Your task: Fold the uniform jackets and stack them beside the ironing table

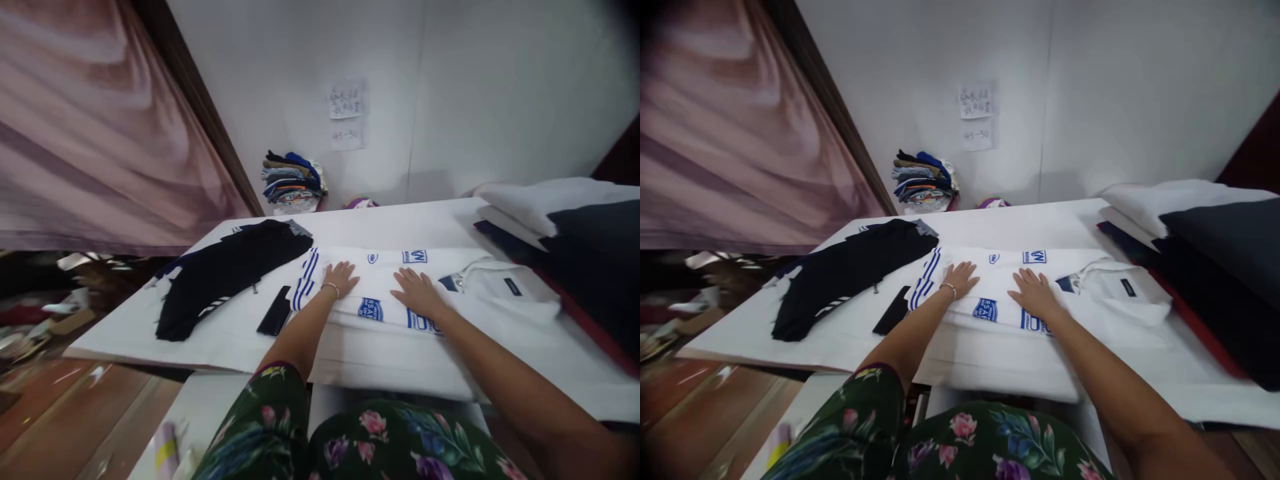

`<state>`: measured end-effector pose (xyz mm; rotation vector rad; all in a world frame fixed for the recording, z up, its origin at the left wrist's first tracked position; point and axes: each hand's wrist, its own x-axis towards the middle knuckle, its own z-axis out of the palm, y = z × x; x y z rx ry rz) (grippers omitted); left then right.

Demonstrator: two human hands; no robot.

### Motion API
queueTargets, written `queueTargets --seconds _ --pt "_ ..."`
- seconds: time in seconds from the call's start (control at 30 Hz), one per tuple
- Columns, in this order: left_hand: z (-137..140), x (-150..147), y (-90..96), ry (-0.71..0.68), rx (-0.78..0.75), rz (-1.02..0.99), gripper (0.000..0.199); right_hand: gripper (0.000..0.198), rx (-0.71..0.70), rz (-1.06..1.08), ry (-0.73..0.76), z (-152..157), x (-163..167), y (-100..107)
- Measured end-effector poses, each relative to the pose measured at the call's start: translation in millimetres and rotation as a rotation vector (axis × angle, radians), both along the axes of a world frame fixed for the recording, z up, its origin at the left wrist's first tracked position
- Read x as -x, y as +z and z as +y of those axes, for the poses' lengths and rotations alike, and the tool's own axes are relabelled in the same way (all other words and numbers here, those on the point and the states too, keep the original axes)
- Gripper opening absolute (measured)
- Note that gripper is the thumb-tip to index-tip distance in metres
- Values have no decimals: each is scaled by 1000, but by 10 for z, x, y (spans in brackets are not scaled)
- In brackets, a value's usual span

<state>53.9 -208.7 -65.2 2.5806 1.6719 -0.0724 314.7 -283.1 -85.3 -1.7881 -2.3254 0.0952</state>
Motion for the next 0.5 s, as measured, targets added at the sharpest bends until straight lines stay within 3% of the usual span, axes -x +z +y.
queueTargets --seconds 0.2,0.3,0.4,0.5 --pt "-68 -22 -9 22 13 -47 61 60 -23 -34 1 -24 -39 -57" --pt "-117 25 51 61 -58 -64 61 61 -22 -42 -3 -26 -37 -57" --pt "-101 184 153 215 -151 -80 61 60 -28 -36 -4 -19 -43 -88" --pt "-20 390 230 404 -101 -110 57 60 -35 -40 -6 -14 -53 -112"
